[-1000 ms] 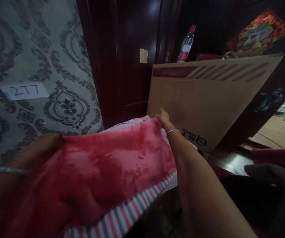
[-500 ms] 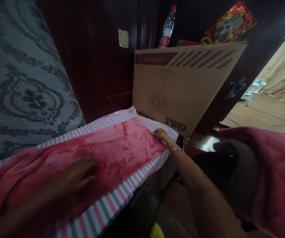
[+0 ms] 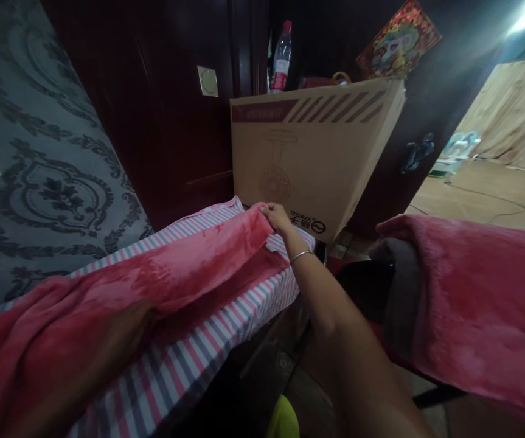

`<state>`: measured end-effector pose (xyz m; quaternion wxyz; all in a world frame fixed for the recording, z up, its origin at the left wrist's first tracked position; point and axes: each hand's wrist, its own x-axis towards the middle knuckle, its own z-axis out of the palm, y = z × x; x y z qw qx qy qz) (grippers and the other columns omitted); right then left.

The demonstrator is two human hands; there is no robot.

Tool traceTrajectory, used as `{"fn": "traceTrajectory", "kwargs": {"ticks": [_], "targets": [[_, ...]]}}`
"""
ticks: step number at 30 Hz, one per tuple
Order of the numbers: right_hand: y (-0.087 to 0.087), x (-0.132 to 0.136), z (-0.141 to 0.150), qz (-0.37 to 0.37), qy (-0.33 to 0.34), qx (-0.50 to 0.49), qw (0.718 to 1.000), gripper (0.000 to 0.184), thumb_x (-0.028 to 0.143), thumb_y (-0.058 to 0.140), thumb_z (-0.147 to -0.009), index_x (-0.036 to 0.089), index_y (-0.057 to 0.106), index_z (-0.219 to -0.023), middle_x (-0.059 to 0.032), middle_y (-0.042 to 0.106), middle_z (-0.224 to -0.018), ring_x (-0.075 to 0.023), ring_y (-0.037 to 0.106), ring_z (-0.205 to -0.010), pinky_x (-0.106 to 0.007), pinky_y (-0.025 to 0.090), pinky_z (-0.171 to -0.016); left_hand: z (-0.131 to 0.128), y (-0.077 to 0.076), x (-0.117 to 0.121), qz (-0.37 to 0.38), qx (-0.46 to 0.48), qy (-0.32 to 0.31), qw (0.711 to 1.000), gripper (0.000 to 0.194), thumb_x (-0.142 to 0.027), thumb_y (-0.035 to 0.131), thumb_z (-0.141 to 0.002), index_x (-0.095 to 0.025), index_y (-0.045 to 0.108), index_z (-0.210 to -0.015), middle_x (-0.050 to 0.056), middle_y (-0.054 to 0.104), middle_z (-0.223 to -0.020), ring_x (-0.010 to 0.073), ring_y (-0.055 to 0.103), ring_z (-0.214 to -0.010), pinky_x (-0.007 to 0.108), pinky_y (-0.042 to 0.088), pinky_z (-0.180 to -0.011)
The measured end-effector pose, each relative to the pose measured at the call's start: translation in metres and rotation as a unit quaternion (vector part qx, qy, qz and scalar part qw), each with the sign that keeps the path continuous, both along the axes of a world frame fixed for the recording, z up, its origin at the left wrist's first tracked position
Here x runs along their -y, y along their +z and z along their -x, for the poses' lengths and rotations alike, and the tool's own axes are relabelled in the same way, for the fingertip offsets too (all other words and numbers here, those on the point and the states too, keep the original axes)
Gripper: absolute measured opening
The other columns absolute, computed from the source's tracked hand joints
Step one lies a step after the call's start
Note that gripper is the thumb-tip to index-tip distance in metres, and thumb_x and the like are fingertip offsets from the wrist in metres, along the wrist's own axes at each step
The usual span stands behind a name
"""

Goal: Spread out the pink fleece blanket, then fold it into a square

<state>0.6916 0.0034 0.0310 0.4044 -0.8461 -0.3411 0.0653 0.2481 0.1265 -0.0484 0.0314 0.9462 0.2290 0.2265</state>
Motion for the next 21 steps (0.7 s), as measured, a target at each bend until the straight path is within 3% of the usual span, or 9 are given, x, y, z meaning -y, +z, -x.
{"fn": "traceTrajectory", "kwargs": {"ticks": [2, 5, 7, 10, 13, 17, 21], "targets": [[-0.008, 0.005, 0.000, 0.012, -0.018, -0.009, 1.000, 0.029, 0.036, 0.052, -0.096, 0.012, 0.067, -0.101, -0.0009, 0.065, -0.073, -0.0128, 0.055, -0.061, -0.022, 0.041, -0.057, 0.000, 0.002, 0.003, -0.004, -0.030, -0.001, 1.000, 0.040, -0.018, 0.033, -0.093, -0.022, 0.072, -0.099, 0.006, 0.074, -0.100, 0.0243, 0.069, -0.089, 0.038, 0.055, -0.083], [-0.038, 0.022, 0.005, 0.067, -0.041, -0.025, 0.997, 0.021, 0.032, 0.068, -0.085, 0.012, 0.068, -0.078, -0.0021, 0.064, -0.064, -0.0140, 0.055, -0.058, -0.025, 0.042, -0.056, -0.002, -0.002, 0.010, -0.025, -0.152, 0.000, 0.988, 0.036, -0.011, 0.041, -0.086, -0.019, 0.073, -0.100, 0.011, 0.073, -0.107, 0.0289, 0.067, -0.100, 0.044, 0.052, -0.090], [-0.059, 0.033, 0.009, 0.095, -0.048, -0.024, 0.994, 0.017, 0.029, 0.070, -0.085, 0.013, 0.069, -0.078, -0.0031, 0.067, -0.070, -0.0141, 0.058, -0.062, -0.025, 0.045, -0.061, -0.003, -0.004, 0.014, -0.040, -0.206, 0.004, 0.978, 0.036, -0.007, 0.045, -0.082, -0.018, 0.073, -0.103, 0.013, 0.072, -0.111, 0.0315, 0.065, -0.109, 0.047, 0.049, -0.094], [-0.076, 0.044, 0.012, 0.112, -0.051, -0.012, 0.992, 0.013, 0.025, 0.066, -0.088, 0.013, 0.071, -0.092, -0.0068, 0.073, -0.091, -0.0145, 0.064, -0.079, -0.024, 0.046, -0.070, -0.004, -0.006, 0.016, -0.045, -0.201, -0.001, 0.979, 0.032, -0.010, 0.045, -0.088, -0.019, 0.073, -0.103, 0.013, 0.073, -0.105, 0.0301, 0.065, -0.108, 0.044, 0.049, -0.093], [-0.077, 0.048, 0.011, 0.131, -0.044, -0.008, 0.990, 0.018, 0.027, 0.068, -0.087, 0.014, 0.074, -0.098, -0.0101, 0.075, -0.102, -0.0178, 0.067, -0.091, -0.022, 0.044, -0.073, 0.000, -0.009, 0.016, -0.048, -0.144, -0.016, 0.988, 0.027, -0.021, 0.047, -0.093, -0.019, 0.072, -0.102, 0.011, 0.073, -0.100, 0.0277, 0.066, -0.100, 0.042, 0.051, -0.089], [-0.070, 0.045, 0.015, 0.162, -0.028, -0.017, 0.986, 0.024, 0.030, 0.078, -0.077, 0.013, 0.075, -0.095, -0.0115, 0.075, -0.096, -0.0212, 0.069, -0.083, -0.024, 0.045, -0.066, 0.008, -0.017, 0.019, -0.089, -0.093, -0.036, 0.991, 0.033, -0.032, 0.055, -0.092, -0.019, 0.067, -0.119, 0.013, 0.071, -0.115, 0.0316, 0.064, -0.108, 0.047, 0.049, -0.093], [-0.061, 0.033, 0.026, 0.161, -0.031, -0.015, 0.986, 0.018, 0.022, 0.073, -0.080, 0.010, 0.074, -0.094, -0.0121, 0.075, -0.089, -0.0189, 0.067, -0.072, -0.023, 0.043, -0.058, 0.009, -0.029, 0.020, -0.107, -0.124, -0.034, 0.986, 0.041, -0.015, 0.053, -0.087, -0.018, 0.065, -0.126, 0.014, 0.070, -0.119, 0.0314, 0.064, -0.111, 0.048, 0.048, -0.096]]}}
